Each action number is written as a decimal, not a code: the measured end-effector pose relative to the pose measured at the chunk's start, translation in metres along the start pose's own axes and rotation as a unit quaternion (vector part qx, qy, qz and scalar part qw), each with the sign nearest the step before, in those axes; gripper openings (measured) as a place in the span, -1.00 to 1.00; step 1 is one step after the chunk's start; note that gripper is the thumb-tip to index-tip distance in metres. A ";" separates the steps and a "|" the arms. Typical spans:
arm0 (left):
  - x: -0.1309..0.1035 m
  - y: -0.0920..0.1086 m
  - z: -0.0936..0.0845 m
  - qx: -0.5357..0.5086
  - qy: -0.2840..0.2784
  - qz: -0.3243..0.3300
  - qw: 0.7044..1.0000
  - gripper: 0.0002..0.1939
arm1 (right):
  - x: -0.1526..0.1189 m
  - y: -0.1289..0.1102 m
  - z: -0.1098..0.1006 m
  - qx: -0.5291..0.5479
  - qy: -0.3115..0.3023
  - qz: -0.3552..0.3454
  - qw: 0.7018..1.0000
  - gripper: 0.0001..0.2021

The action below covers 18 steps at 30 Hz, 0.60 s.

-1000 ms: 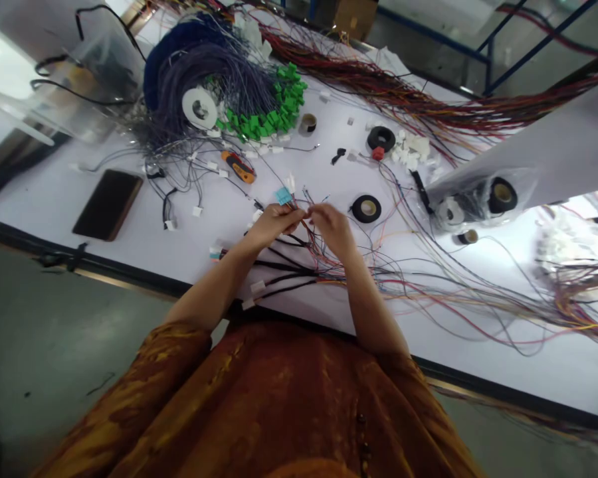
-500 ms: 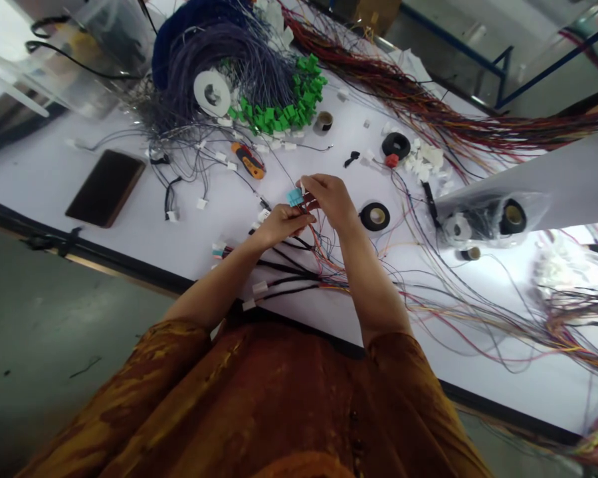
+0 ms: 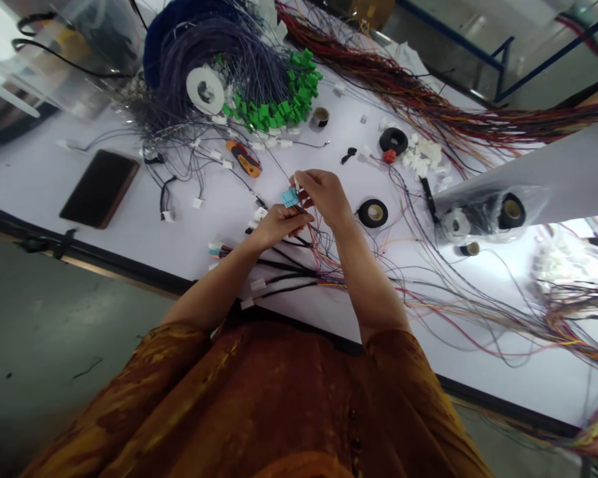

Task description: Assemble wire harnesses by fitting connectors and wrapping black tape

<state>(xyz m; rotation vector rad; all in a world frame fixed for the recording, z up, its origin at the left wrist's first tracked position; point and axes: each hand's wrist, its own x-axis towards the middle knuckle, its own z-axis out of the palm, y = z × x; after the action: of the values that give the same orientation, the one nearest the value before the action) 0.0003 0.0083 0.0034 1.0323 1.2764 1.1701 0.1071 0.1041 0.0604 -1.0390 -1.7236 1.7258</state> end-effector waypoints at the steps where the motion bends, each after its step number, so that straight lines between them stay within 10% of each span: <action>1: 0.000 0.000 0.000 -0.005 0.001 -0.002 1.000 -0.60 | -0.001 -0.001 0.001 -0.001 0.002 0.001 1.000 -0.76; 9: -0.002 0.001 0.000 -0.032 0.008 0.000 0.999 -0.55 | -0.004 0.000 0.000 -0.068 0.004 -0.048 0.997 -0.78; 18: -0.004 -0.002 0.003 -0.057 0.056 -0.014 0.997 -0.60 | -0.069 0.034 -0.018 -0.374 -0.031 -0.041 0.926 -0.71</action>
<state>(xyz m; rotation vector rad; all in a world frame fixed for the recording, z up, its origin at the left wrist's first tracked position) 0.0039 0.0045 0.0020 0.8738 1.2917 1.2784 0.1677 0.0576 0.0409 -1.1830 -2.5079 1.0444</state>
